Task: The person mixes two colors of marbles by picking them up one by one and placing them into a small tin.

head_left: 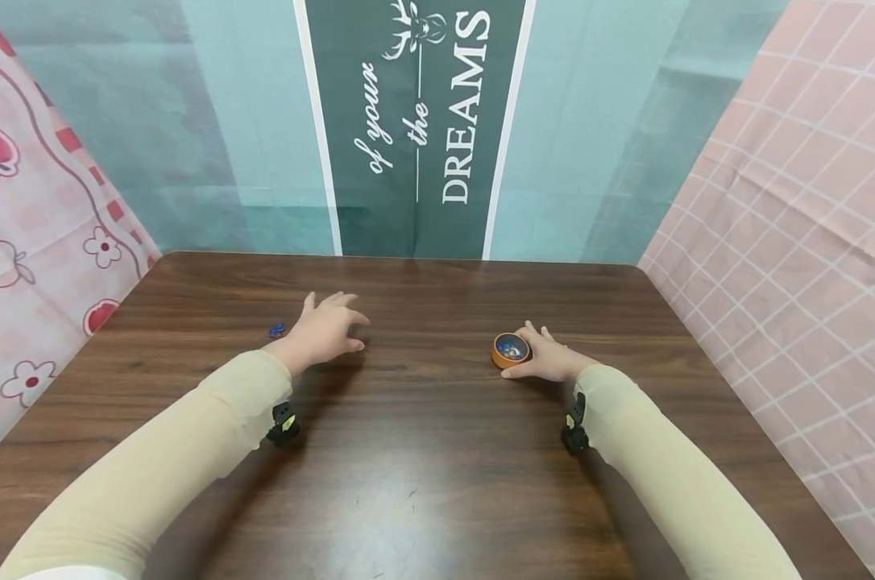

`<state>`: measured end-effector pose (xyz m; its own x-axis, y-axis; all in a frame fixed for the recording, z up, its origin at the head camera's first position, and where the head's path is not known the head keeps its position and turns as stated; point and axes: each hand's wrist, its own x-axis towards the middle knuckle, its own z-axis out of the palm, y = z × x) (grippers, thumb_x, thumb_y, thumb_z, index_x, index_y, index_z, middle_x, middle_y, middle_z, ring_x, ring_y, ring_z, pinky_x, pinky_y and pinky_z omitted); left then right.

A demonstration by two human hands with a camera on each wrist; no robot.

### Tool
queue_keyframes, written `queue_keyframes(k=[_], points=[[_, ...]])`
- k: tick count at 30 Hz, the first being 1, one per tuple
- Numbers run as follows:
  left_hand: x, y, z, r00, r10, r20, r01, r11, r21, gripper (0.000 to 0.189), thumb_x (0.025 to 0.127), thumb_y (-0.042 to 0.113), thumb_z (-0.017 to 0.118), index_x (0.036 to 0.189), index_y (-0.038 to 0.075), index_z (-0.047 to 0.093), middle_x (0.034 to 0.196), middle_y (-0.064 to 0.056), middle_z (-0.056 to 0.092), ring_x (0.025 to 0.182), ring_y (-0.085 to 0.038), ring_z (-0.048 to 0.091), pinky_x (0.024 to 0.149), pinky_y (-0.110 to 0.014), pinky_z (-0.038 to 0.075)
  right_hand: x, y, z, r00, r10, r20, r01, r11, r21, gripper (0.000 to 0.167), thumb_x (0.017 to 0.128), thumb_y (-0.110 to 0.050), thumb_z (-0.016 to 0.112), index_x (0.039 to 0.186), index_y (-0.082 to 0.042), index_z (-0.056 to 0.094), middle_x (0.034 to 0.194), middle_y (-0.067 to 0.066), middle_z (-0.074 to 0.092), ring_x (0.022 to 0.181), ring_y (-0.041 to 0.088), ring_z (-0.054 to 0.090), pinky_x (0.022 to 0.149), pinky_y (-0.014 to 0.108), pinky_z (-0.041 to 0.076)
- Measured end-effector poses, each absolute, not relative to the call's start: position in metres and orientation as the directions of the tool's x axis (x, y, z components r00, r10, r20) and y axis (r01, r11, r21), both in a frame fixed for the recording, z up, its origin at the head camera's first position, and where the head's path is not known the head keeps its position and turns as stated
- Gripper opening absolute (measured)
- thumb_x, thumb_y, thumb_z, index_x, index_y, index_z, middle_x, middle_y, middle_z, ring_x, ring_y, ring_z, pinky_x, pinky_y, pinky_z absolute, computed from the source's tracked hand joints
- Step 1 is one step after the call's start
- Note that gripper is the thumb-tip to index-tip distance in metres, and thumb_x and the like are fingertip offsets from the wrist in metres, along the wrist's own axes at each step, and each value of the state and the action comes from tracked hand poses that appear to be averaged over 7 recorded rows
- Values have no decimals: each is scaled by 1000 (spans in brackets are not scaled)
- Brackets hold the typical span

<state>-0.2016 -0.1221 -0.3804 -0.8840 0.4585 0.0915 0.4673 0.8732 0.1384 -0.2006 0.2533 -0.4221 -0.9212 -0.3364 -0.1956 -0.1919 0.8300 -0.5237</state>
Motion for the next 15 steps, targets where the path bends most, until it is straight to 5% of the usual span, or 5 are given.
queue_keyframes(k=[15], points=[[-201, -153, -379, -905, 411, 109, 423, 898, 126, 39, 81, 24, 73, 118, 13, 67, 146, -23, 29, 137, -42, 14, 98, -71, -2, -201, 254, -423, -923, -334, -189, -194, 831, -522, 70, 79, -44, 71, 129, -7, 40, 150, 30, 0, 133, 52, -7, 94, 75, 8]])
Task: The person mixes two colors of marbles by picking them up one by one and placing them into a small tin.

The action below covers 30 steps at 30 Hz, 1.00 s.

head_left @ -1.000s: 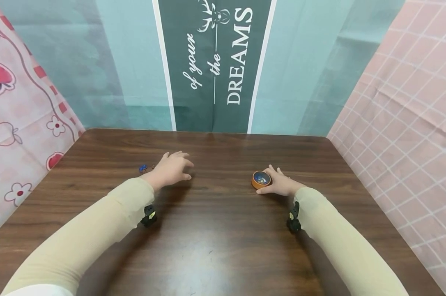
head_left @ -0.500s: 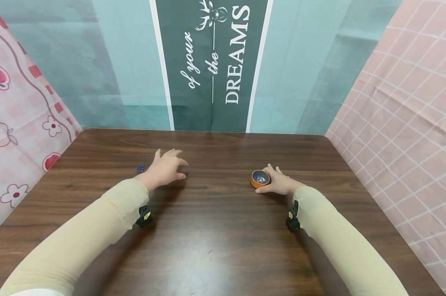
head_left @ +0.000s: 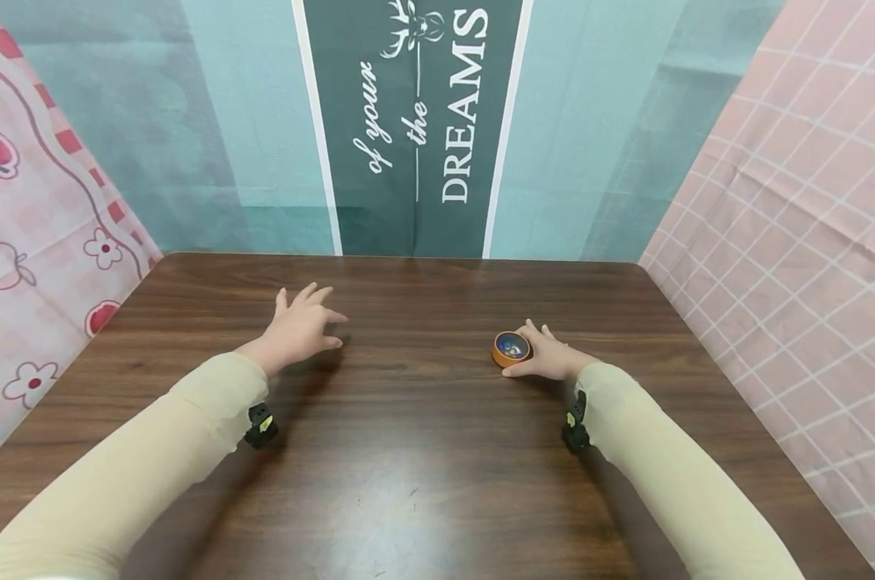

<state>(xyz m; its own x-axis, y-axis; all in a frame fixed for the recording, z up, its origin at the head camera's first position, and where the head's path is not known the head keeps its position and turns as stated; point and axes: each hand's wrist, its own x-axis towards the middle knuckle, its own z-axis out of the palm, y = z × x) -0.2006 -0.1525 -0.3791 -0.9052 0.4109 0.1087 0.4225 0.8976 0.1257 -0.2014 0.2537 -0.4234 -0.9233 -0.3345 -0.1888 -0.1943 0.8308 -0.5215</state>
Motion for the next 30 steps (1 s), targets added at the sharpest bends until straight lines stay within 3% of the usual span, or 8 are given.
queue_keyframes(k=[13, 30], points=[[-198, -188, -378, -920, 383, 83, 391, 912, 124, 45, 79, 22, 75, 122, 10, 64, 145, -26, 28, 136, -45, 12, 96, -73, -3, -201, 255, -424, -922, -335, -192, -192, 830, -524, 71, 80, -44, 70, 131, -6, 39, 150, 30, -1, 133, 52, -8, 94, 74, 8], [-206, -202, -387, -933, 344, 105, 353, 932, 86, 37, 83, 20, 71, 117, 7, 66, 143, -26, 33, 134, -46, 17, 97, -72, -2, -198, 252, -421, -924, -334, -185, -192, 826, -530, 65, 80, -43, 71, 126, -7, 41, 151, 29, 0, 134, 52, -7, 94, 75, 8]])
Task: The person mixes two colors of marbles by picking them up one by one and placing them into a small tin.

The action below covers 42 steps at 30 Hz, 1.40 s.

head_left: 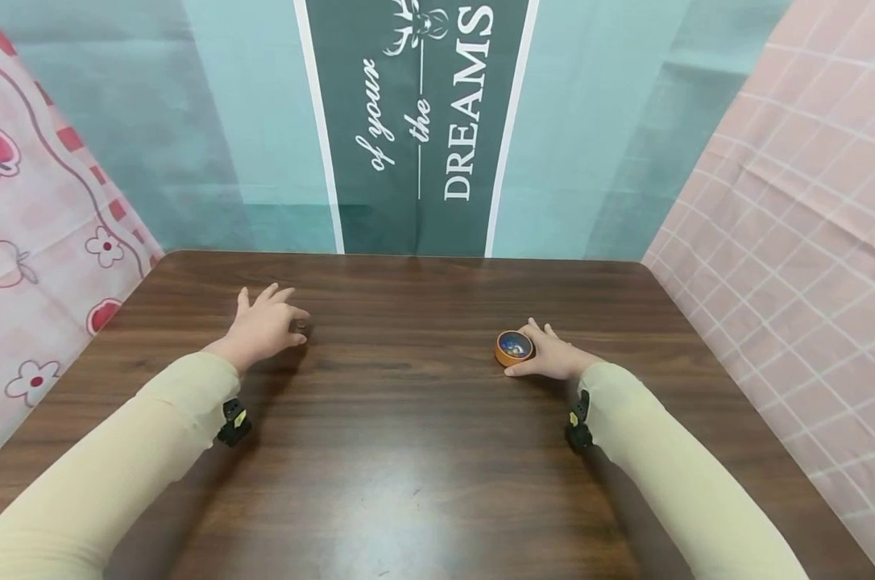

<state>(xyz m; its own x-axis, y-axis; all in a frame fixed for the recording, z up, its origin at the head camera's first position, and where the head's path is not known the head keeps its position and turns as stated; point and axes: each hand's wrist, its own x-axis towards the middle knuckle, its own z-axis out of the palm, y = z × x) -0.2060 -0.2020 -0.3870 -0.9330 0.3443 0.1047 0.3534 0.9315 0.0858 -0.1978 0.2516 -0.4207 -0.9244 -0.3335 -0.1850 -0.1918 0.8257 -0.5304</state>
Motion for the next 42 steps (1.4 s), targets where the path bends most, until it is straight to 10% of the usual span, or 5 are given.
queue_keyframes(k=[42], points=[[-227, -203, -402, -937, 319, 138, 314, 948, -57, 22, 83, 17, 70, 104, 10, 73, 134, -26, 46, 133, -47, 20, 98, -70, -3, -206, 254, -429, -929, -324, -181, -189, 832, -521, 69, 78, -47, 71, 127, -10, 42, 151, 29, 0, 134, 51, -6, 93, 76, 4]])
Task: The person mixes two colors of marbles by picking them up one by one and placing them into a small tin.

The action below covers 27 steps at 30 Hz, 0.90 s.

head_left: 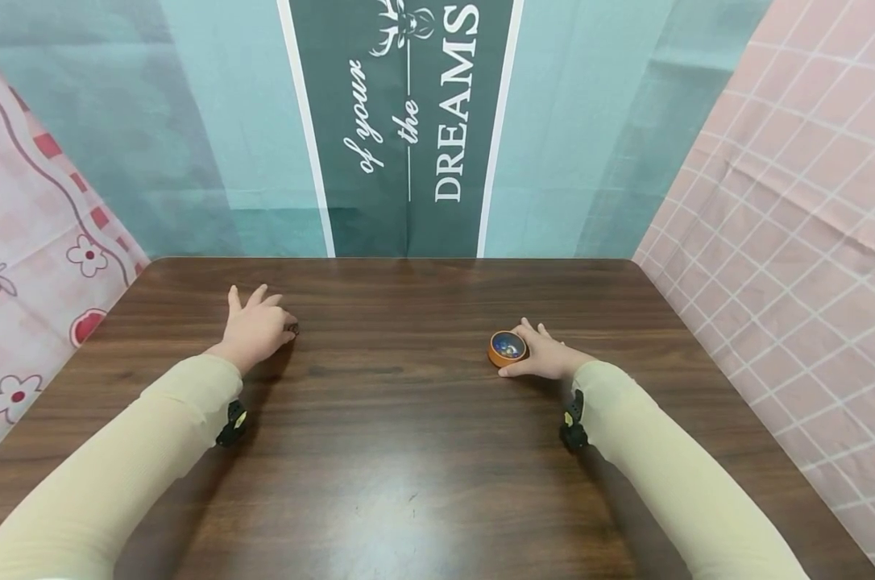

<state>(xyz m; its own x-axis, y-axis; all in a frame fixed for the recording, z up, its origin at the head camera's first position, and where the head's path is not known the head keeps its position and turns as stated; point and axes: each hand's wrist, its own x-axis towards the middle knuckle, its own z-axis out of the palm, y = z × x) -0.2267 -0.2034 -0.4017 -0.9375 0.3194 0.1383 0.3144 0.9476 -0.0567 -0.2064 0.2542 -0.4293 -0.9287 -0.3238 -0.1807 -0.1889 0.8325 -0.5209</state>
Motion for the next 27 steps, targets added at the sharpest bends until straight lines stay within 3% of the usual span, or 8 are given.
queue_keyframes(k=[12, 27], points=[[-228, -199, -398, -915, 379, 135, 373, 925, -66, 21, 81, 13, 72, 102, 11, 74, 135, -24, 46, 134, -45, 21, 99, -70, -2, -200, 252, -419, -923, -325, -205, -177, 832, -526, 67, 80, -45, 70, 127, -7, 41, 151, 29, 0, 134, 50, -7, 94, 75, 2], [-217, -201, -393, -899, 422, 114, 415, 906, -82, 7, 77, 17, 76, 84, 15, 75, 133, -23, 48, 132, -46, 23, 99, -70, 0, -203, 252, -419, -921, -325, -214, -174, 836, -521, 68, 80, -46, 70, 128, -8, 40, 151, 28, -2, 134, 50, -8, 94, 75, 3]])
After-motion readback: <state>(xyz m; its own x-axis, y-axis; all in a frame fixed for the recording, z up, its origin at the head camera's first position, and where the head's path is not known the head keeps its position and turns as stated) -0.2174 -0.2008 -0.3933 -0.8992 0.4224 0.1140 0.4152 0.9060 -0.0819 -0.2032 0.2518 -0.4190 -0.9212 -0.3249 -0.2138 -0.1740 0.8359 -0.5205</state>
